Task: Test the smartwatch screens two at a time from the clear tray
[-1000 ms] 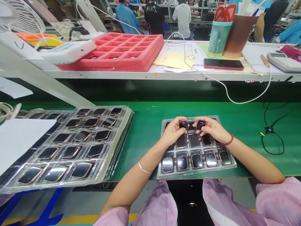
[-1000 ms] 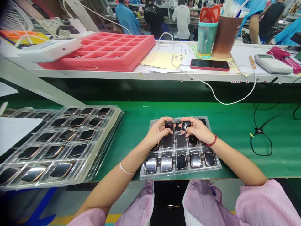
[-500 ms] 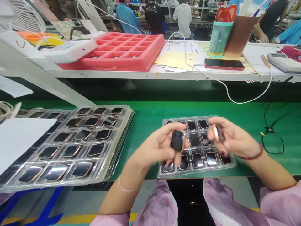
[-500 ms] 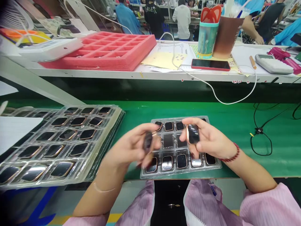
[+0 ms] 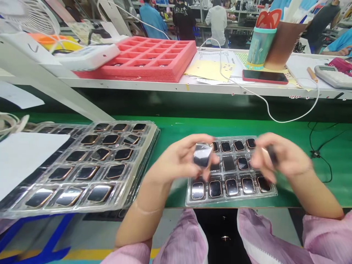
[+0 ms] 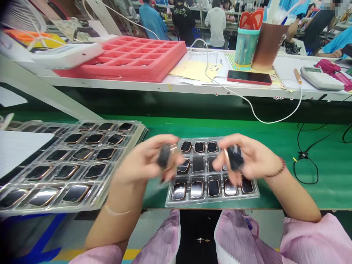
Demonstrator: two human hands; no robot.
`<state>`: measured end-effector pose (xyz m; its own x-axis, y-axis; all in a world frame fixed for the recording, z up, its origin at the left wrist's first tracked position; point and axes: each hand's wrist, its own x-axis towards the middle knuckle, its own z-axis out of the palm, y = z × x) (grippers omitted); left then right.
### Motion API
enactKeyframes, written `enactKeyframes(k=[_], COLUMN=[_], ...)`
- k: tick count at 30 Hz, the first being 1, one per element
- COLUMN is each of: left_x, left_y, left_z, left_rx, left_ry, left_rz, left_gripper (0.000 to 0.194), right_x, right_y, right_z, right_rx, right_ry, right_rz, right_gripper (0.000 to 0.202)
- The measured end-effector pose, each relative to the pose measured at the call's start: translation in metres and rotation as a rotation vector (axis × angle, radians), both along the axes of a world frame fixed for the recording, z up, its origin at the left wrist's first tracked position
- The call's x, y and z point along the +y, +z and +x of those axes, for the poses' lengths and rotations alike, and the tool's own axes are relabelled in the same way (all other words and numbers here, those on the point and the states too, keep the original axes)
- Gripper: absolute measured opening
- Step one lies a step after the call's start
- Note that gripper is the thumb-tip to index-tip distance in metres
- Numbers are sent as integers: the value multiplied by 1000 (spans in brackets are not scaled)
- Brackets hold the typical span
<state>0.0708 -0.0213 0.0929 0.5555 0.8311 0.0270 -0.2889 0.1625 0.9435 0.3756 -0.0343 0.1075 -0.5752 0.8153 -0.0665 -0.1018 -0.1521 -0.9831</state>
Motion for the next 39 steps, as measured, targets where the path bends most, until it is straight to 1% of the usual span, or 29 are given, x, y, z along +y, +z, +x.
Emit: enactKeyframes(k=[2,4,6,7,9,12,14,19,24,28,30,33,35,39], left_x=[16,33,46,50,54,52,51,50,48,48,48,49,51,53], left_y=[-9,-26,-47,-57,-73,-86,-89,-92,-91,-91,-92,-92,-92,-95], left_z=[13,31,46,51,56,55,53,53,53,53,52,49,47,45], left_rx=[104,211,280,307,341,334,308,227,204,204,206,201,191,174], left_ry=[-3,56,134,167,190,161,152,173,190,202,209,209,207,188], left_rz=[48,77,87,94,97,93,100,102,86,80,84,85,81,87], left_gripper=[67,54,38,32,28,33,34,31,31,33,37,51,58,62], right_x=[20,42,59,64,70,69,68,69,68,67,67,69,71,74], right_y=[-17,-40,-63,-73,-88,-99,-102,-106,-105,-105,-107,-109,-109,-109], right_z=[-10,-20,-28,-30,-31,-30,-29,-28,-28,-28,-27,-25,-23,-19], right_rx=[10,-22,-63,-83,-111,-123,-132,-147,-149,-165,-175,-149,-109,-54], right_ry=[33,-57,-129,-152,-165,-145,-128,-109,-93,-81,-84,-99,-101,-100], right_rz=[48,75,78,89,122,184,206,205,204,234,251,240,194,100], right_gripper=[65,56,41,35,30,36,40,41,42,41,42,49,54,60])
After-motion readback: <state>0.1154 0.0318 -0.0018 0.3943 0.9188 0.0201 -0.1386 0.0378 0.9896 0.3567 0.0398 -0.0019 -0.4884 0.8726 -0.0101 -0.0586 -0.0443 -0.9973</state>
